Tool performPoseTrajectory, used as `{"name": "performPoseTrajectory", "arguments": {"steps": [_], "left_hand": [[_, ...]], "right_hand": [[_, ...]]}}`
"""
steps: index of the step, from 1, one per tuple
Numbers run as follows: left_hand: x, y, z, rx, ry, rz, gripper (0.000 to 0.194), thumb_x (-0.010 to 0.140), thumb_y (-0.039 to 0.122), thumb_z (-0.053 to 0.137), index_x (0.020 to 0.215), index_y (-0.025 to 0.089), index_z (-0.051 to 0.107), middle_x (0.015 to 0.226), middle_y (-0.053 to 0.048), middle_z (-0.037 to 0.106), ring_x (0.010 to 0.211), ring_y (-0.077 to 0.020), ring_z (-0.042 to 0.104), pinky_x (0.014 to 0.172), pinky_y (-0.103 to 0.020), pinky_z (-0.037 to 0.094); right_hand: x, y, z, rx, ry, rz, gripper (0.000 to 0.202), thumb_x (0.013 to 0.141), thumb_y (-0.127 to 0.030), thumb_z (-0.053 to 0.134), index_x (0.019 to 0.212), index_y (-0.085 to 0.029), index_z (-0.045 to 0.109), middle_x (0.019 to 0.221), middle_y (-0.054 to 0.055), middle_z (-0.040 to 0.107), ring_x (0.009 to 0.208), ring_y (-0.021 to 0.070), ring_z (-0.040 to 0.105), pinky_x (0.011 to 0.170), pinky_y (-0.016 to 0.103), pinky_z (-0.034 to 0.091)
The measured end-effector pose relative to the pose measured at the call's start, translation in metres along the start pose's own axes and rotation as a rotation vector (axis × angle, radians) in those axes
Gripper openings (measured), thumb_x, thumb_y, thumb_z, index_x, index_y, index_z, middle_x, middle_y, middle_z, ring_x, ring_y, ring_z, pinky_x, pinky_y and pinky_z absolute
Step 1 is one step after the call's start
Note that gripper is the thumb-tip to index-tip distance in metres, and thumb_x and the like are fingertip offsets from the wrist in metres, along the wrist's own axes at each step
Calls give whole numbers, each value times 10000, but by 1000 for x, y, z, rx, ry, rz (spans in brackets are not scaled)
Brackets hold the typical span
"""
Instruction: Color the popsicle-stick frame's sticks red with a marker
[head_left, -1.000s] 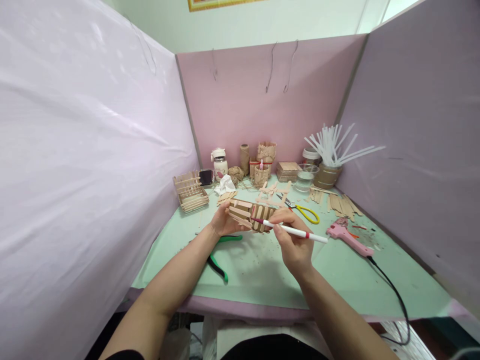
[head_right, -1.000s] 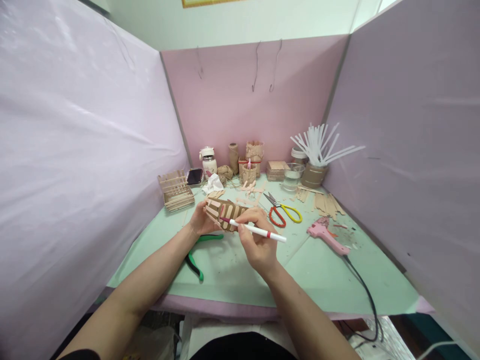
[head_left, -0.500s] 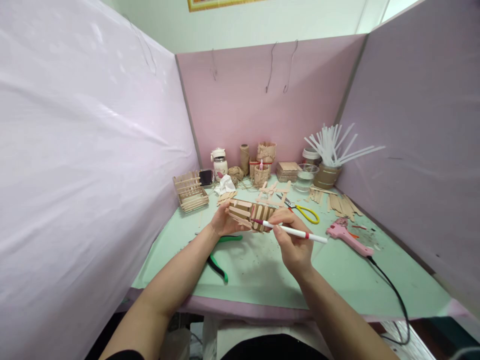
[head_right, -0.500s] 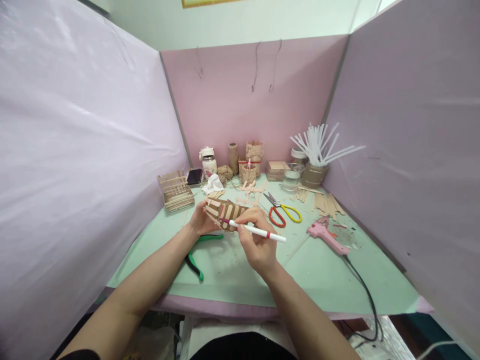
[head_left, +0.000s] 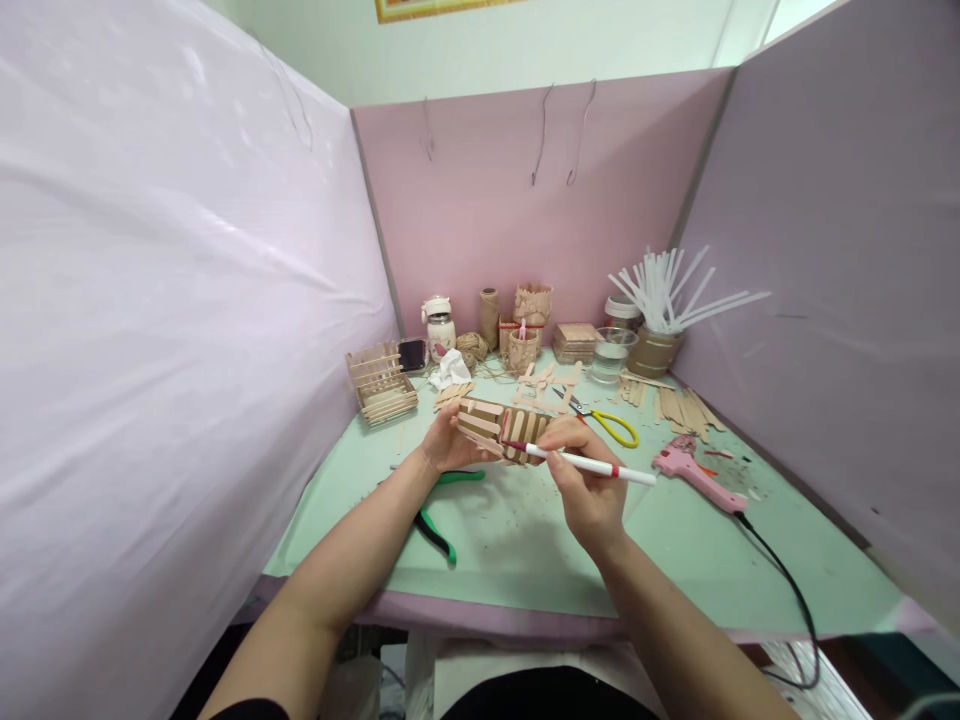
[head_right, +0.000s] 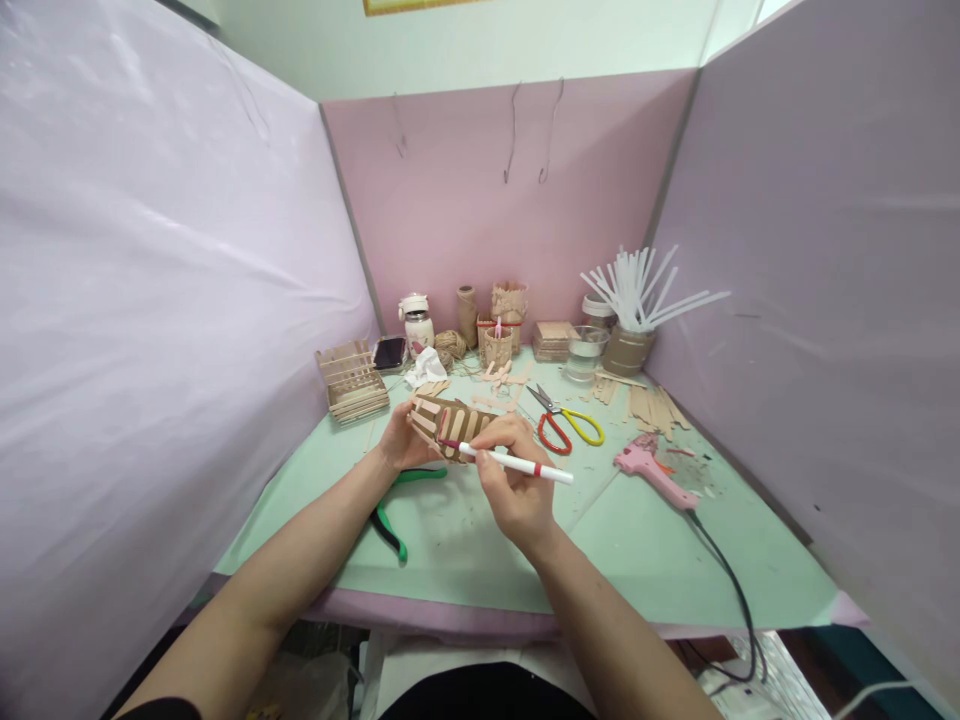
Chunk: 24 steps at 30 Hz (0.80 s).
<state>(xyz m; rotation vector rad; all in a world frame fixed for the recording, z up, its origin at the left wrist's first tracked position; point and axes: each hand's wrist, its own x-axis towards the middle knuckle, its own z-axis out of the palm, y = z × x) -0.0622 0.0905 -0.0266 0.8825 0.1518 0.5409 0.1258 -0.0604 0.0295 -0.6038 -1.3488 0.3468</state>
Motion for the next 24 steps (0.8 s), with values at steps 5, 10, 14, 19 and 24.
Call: {"name": "performPoseTrajectory", "arguments": {"steps": [5,10,14,19,24], "left_hand": [[0,0,0,-9,-1,-4,663,770,596,669,1266,155,652,1161,-143,738,1071,-326,679,955,-494,476],[0,0,0,-20,-9,1,662,763,583,690,1265,153,657,1156,-147,742,1054,-320,684,941,-483,483],[0,-1,1,-10,4,6,706,755,601,687,1297,152,639,1188,-153,731,1094,-343,670,964,-518,474],[0,-1,1,1,9,13,712,757,603,684,1306,152,633,1176,-143,733,1084,-329,676,955,-495,483],[0,-1,0,-14,-10,3,672,763,592,682,1276,160,649,1151,-139,741,1051,-318,686,943,-486,488]], "right_hand": [[-1,3,0,-13,27,15,88,925,-230,590,890,-237,670,807,27,671,785,195,613,708,362,472],[0,3,0,-37,61,31,83,921,-242,594,899,-235,673,810,25,662,785,196,621,706,366,484],[1,0,0,-29,17,8,96,920,-238,587,867,-234,667,775,23,666,757,194,614,702,372,471],[-1,0,0,-14,0,-1,98,922,-239,586,859,-234,661,758,21,664,724,184,595,692,371,466],[-1,2,-1,-46,58,27,85,926,-242,591,892,-237,669,798,24,658,773,190,611,703,366,482]]}}
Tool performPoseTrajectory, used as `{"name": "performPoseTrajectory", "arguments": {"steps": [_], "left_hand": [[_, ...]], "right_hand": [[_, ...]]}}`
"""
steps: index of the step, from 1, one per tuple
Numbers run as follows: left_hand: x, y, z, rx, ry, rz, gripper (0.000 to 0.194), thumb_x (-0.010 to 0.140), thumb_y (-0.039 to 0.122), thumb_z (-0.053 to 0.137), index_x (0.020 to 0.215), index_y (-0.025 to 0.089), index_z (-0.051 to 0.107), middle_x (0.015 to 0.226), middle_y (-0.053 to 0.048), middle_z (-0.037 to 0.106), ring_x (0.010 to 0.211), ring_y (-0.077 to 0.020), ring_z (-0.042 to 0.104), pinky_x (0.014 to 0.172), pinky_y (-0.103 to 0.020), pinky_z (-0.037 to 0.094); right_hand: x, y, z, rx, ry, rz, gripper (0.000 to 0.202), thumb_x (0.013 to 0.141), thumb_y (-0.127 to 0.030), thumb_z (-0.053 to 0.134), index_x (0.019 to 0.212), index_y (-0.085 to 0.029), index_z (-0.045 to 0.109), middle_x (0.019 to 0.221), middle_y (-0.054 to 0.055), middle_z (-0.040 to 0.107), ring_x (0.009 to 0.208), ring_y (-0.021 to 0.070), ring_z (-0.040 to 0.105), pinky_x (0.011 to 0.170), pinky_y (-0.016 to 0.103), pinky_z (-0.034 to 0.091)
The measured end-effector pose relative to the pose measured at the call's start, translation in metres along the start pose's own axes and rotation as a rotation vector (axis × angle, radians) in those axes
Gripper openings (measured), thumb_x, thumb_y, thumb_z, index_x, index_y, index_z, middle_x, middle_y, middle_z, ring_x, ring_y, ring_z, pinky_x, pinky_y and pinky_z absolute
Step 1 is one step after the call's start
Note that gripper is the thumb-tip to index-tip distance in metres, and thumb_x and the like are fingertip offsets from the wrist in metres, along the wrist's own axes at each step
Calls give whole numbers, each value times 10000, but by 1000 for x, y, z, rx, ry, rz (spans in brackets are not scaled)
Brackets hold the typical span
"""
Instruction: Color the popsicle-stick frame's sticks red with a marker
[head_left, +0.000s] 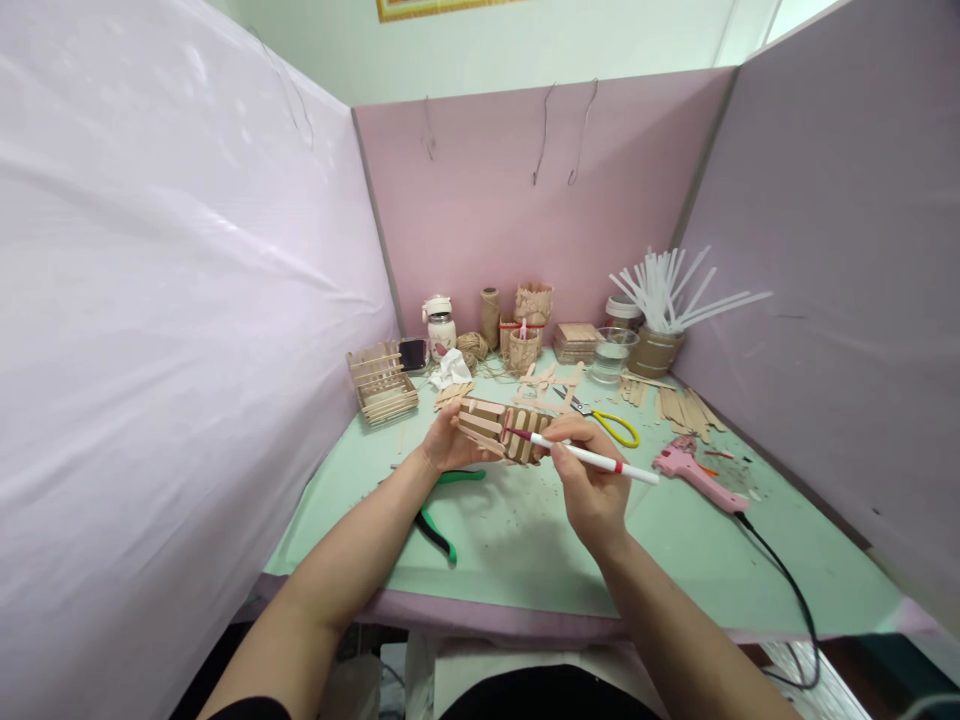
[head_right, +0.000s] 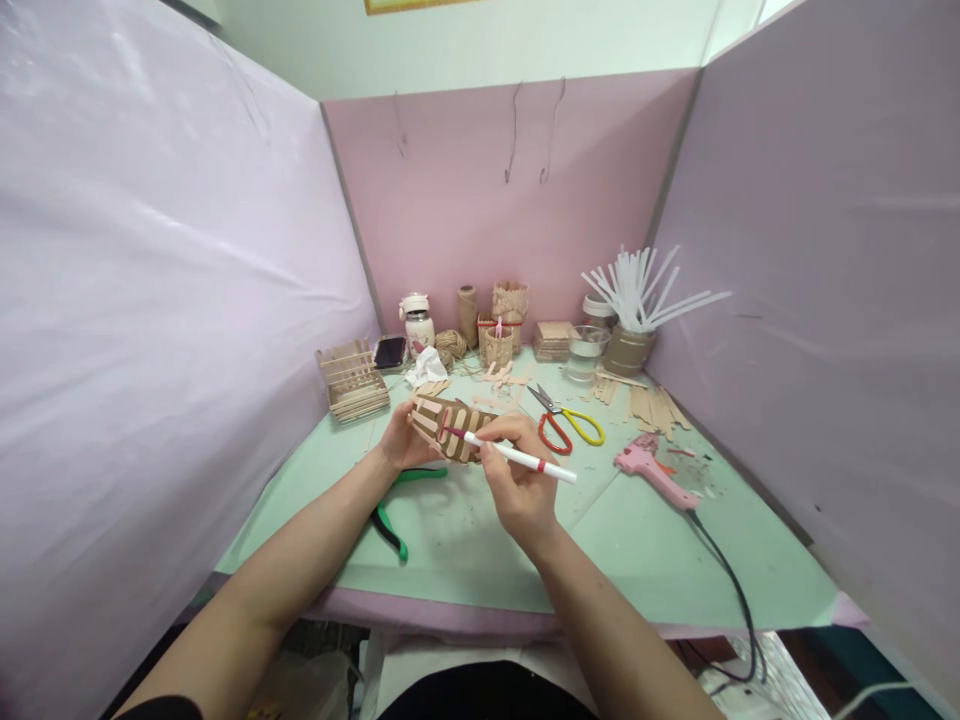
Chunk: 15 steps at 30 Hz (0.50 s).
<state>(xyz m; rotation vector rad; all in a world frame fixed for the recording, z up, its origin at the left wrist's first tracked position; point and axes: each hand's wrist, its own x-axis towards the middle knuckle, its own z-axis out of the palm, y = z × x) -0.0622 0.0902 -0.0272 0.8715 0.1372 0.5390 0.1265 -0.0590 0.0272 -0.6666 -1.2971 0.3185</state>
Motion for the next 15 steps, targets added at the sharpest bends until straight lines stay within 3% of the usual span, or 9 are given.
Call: {"name": "performPoseTrajectory", "arguments": {"steps": [7,15], "left_hand": [[0,-1,-1,21,6,8,673,774,593,671,1282,152,647,1155,-149,742,1072,-337,679,982,-524,455],[2,-3,-2,39,42,37,639,783,578,655,1252,144,656,1270,-162,706,1223,-356,623,1014,-484,449]], "right_hand": [[0,0,-1,26,2,6,88,930,-236,590,920,-243,678,810,24,650,795,196,616,712,366,494],[0,-2,-1,31,-23,-25,91,915,-244,597,854,-237,664,776,23,665,735,189,615,682,367,477]]}}
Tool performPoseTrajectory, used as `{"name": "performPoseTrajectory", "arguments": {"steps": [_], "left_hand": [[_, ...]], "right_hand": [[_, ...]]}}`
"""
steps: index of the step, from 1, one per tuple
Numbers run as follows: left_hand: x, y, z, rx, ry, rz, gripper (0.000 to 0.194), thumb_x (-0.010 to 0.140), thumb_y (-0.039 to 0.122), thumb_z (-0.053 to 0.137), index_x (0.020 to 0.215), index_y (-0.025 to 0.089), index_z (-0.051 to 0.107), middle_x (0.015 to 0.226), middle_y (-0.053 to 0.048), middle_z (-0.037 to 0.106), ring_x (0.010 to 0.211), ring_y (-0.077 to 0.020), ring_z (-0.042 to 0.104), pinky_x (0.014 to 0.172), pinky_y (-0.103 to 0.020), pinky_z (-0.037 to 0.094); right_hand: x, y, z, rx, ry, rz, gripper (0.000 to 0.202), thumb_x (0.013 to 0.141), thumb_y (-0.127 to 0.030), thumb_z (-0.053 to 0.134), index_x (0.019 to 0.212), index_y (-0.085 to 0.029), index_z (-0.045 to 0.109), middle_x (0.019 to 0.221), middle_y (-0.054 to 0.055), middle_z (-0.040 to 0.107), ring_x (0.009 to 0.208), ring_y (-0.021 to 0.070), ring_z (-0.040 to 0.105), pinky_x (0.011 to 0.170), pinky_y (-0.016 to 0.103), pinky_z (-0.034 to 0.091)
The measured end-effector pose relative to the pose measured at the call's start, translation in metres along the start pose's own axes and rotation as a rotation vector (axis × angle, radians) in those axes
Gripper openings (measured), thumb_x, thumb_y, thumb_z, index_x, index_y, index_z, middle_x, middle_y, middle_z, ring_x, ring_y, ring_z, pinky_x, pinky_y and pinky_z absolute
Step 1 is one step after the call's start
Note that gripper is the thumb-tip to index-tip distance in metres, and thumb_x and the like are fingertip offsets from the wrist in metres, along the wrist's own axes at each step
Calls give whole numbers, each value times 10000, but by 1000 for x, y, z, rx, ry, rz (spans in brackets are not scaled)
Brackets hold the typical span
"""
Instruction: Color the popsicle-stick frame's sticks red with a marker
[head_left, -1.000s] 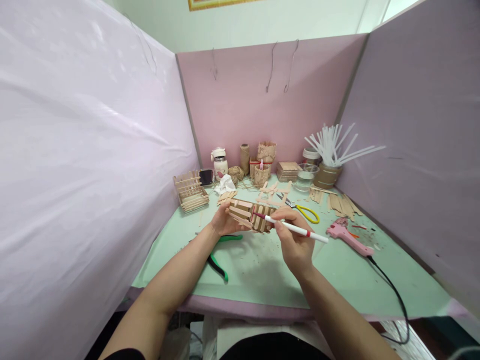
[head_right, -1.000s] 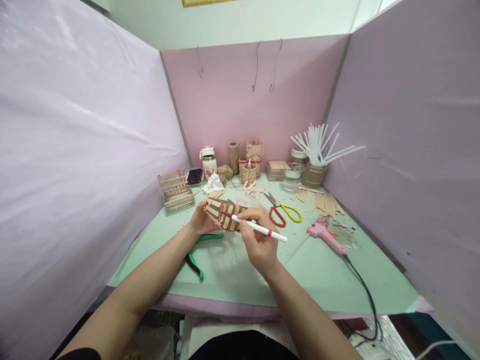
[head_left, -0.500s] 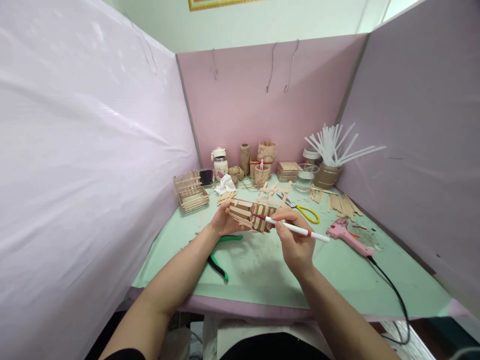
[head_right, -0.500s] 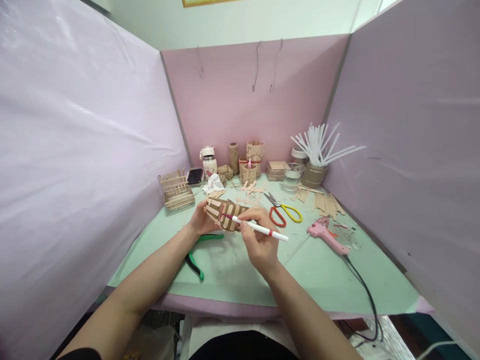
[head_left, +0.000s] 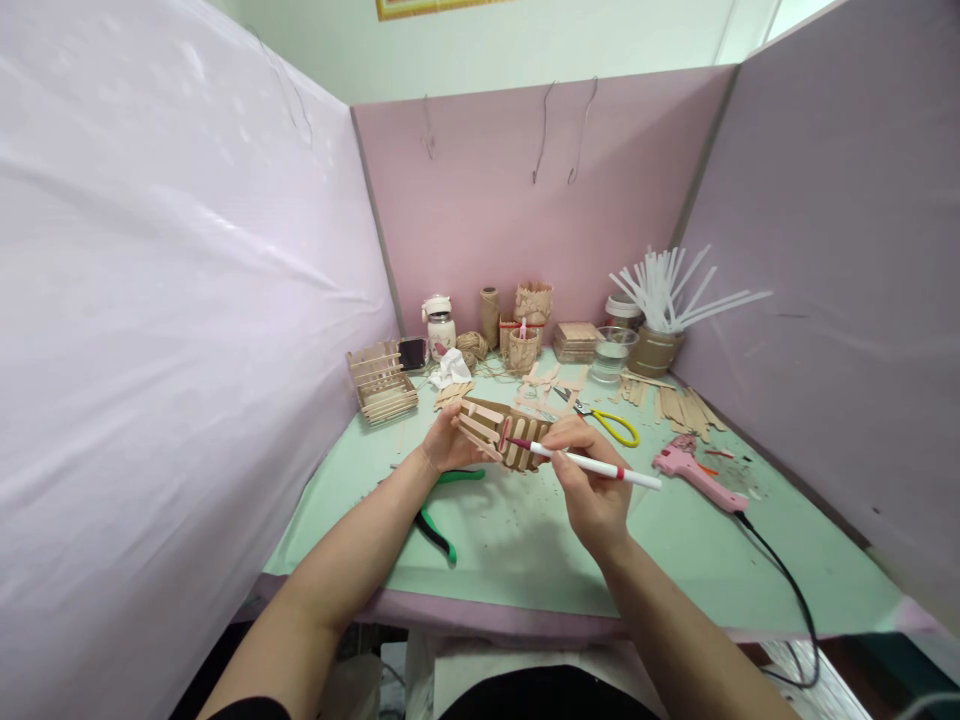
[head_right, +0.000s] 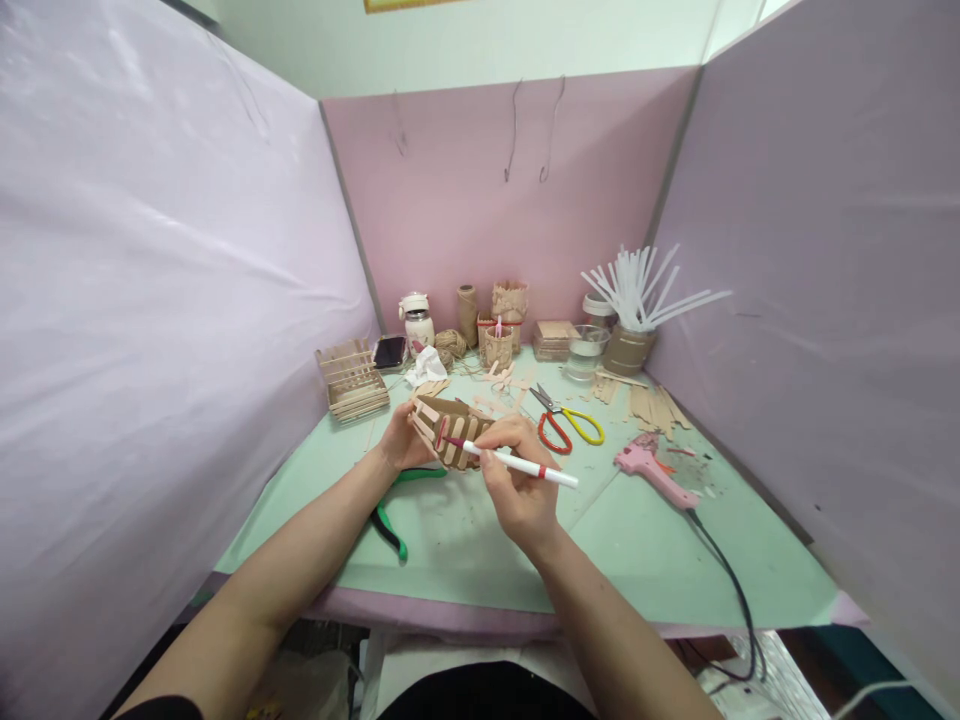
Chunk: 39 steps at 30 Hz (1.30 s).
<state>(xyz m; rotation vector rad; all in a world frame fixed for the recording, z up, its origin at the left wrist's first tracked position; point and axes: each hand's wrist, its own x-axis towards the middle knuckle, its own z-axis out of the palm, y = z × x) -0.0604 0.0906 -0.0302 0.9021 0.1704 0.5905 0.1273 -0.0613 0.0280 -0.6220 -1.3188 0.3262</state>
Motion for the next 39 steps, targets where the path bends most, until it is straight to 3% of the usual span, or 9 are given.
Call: {"name": "performPoseTrajectory", "arguments": {"steps": [14,24,32,39], "left_hand": [[-1,0,-1,1,-4,-25,676,780,593,662,1295,155,639,1212,-159,728,1188,-368,639,1015,-532,440],[0,-2,-2,-10,19,-7,678,780,579,663,1299,143,640,1297,-153,696,1235,-357,616,1034,-501,446],[-1,-1,-1,-20,-27,-26,659,789,571,663,1305,160,641,1217,-151,733,1156,-351,660,1031,-519,431],[-1,-1,0,-10,-15,-27,694,782,592,666,1320,155,630,1228,-156,727,1172,-355,653,1033,-521,431]], "right_hand": [[1,1,0,-3,48,19,85,924,-234,595,909,-239,679,787,21,650,779,196,617,694,363,481],[-1,2,-1,17,4,-2,96,924,-207,588,880,-232,670,793,16,657,752,178,603,698,352,471],[0,1,-1,-11,54,1,111,933,-198,590,948,-247,688,843,14,667,789,173,605,701,329,480],[-1,3,-1,5,21,7,96,928,-211,591,905,-235,681,802,18,652,799,189,611,718,348,477]]}}
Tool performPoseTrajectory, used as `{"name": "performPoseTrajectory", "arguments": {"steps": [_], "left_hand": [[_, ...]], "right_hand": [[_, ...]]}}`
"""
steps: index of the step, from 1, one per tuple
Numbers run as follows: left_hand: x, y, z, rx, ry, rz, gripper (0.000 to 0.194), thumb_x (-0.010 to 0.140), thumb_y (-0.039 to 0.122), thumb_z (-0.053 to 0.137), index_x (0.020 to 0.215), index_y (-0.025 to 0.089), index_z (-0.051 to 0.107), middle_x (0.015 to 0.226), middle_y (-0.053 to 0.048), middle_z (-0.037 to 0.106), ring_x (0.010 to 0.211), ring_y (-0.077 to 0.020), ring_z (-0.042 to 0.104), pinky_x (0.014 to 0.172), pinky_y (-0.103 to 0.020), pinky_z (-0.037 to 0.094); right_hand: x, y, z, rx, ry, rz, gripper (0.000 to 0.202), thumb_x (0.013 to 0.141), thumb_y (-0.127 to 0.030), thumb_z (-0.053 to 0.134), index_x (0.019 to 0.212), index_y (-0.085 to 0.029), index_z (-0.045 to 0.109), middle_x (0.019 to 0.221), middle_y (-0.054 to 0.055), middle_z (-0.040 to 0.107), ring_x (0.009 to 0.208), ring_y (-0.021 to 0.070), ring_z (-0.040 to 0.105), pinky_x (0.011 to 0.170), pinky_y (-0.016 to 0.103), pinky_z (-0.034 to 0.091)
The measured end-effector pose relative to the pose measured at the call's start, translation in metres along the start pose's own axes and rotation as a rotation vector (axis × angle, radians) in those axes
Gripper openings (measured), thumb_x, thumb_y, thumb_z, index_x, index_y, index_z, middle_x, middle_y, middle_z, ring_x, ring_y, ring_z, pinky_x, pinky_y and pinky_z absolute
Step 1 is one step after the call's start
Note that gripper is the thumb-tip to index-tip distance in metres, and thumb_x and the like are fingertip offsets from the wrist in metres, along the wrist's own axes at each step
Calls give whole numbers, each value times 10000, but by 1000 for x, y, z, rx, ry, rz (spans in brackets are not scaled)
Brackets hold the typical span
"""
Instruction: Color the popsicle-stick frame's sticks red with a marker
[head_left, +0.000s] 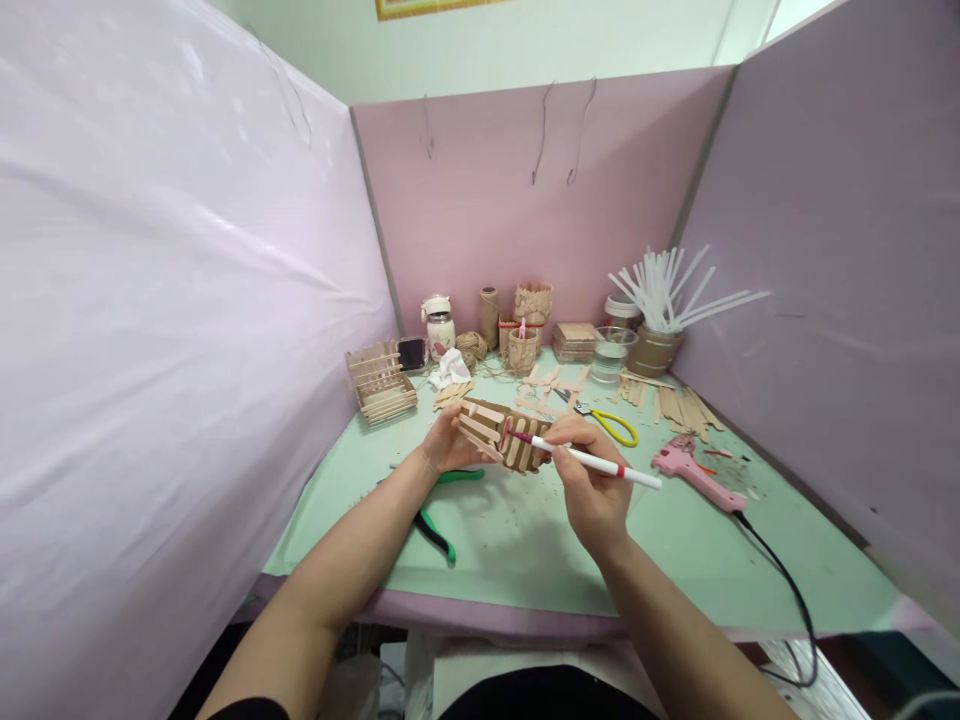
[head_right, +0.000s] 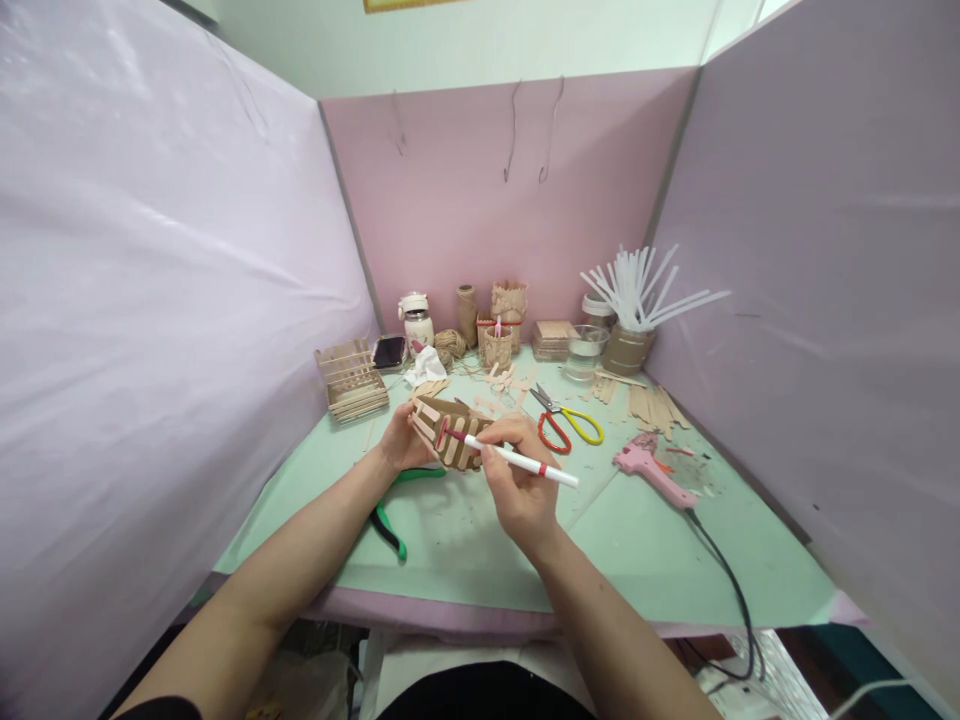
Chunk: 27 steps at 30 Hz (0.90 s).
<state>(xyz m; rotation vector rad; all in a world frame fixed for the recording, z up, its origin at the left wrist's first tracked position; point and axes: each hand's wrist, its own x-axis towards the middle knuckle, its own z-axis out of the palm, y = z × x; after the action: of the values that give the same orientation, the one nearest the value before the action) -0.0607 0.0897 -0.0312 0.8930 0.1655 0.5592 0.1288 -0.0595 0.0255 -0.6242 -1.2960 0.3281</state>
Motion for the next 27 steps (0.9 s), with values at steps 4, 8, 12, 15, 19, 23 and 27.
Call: {"name": "performPoseTrajectory", "arguments": {"steps": [4,8,12,15,19,23,27], "left_hand": [[0,0,-1,-6,-12,1,671,783,585,669,1305,165,642,1220,-150,733,1162,-354,659,1027,-519,434],[0,0,-1,-9,-19,-2,658,781,573,673,1296,165,648,1202,-148,740,1143,-354,668,1018,-518,437],[0,0,-1,-8,-16,-1,670,788,577,650,1310,157,635,1193,-154,739,1157,-355,661,1021,-519,435],[0,0,-2,-5,-21,-10,667,793,578,634,1308,153,633,1192,-156,737,1171,-358,654,1025,-523,430],[1,-1,-1,12,-24,-2,654,794,576,633,1294,155,640,1170,-151,745,1180,-362,649,1029,-521,424],[0,0,-1,10,-17,-10,669,789,585,636,1301,155,635,1178,-153,741,1160,-355,655,1023,-520,425],[0,0,-1,-4,-10,-15,678,787,574,649,1321,158,624,1183,-151,743,1099,-332,677,1020,-514,428]], "right_hand": [[1,-2,1,-12,27,3,99,933,-210,587,921,-236,682,818,15,658,778,176,612,696,334,479],[1,-3,1,-33,44,12,103,935,-222,585,940,-243,686,835,14,672,764,171,615,681,326,481],[0,-1,1,-17,20,2,94,928,-216,591,899,-239,678,790,12,656,786,185,617,710,344,480],[0,-1,1,-16,19,4,94,929,-215,593,901,-239,679,800,14,661,797,187,619,713,345,480],[1,-2,2,-29,41,12,105,938,-218,588,950,-246,689,839,13,670,775,169,614,690,326,482],[1,-2,1,-24,29,10,102,938,-215,585,927,-239,684,816,15,667,776,173,616,685,327,483],[1,-1,1,-25,32,9,96,934,-225,586,901,-234,676,806,19,665,792,184,627,686,335,492]]}}
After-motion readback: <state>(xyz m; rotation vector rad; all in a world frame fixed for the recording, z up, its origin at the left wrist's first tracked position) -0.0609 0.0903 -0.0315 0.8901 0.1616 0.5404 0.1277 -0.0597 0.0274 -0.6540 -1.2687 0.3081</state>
